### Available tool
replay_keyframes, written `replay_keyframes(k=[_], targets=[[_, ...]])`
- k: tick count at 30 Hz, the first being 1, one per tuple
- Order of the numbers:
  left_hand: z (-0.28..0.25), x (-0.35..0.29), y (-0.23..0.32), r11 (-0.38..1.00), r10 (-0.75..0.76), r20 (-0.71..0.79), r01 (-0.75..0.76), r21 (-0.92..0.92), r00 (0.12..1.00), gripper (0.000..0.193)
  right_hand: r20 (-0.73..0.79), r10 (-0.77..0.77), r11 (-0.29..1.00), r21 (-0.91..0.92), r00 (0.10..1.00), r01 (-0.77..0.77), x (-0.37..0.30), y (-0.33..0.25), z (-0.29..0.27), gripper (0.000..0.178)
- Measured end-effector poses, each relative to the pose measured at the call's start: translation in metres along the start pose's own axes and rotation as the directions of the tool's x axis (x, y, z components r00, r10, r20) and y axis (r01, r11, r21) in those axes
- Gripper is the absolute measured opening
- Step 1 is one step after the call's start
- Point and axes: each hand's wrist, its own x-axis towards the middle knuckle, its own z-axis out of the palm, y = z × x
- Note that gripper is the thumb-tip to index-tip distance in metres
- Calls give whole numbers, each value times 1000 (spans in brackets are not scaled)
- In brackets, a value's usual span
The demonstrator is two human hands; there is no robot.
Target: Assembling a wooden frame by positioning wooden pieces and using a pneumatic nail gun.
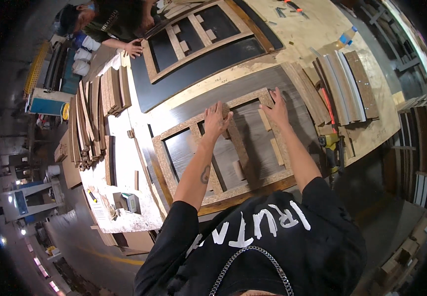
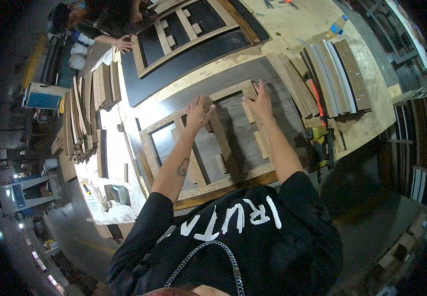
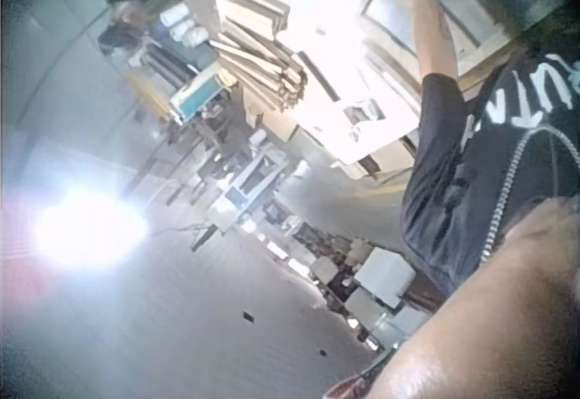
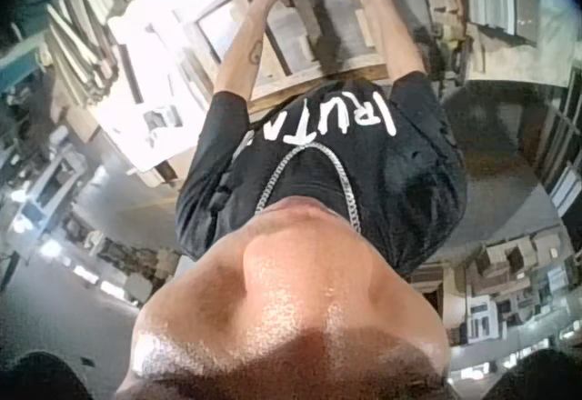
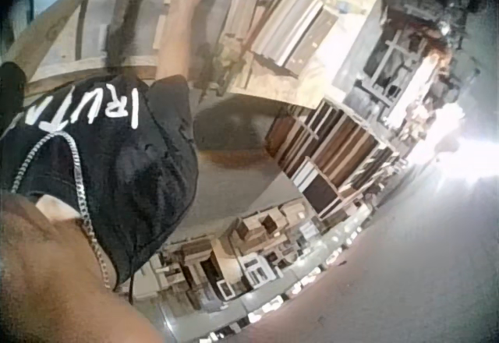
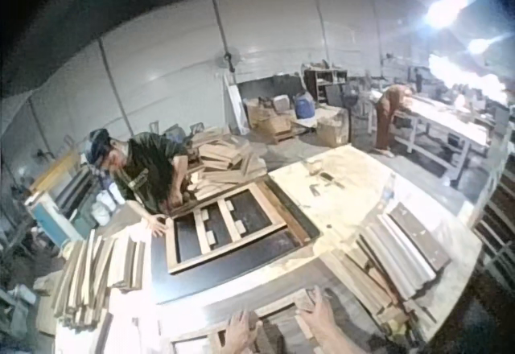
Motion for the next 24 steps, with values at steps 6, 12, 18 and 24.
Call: replay_keyframes(k=[6,12,18,24], targets=[[2,6,12,998,-58,66,60,-24,996,58,-77,17,991,137,997,-6,-1,4,0,97],[23,1,26,985,-158,35,155,77,987,66,-21,81,994,78,996,-79,-2,2,2,92],[42,0,35,968,-191,-82,202,150,978,66,-65,62,993,102,996,-55,-3,4,6,86],[46,3,34,969,-219,-65,225,102,974,58,-21,3,982,-187,1000,-7,1,-1,5,72]])
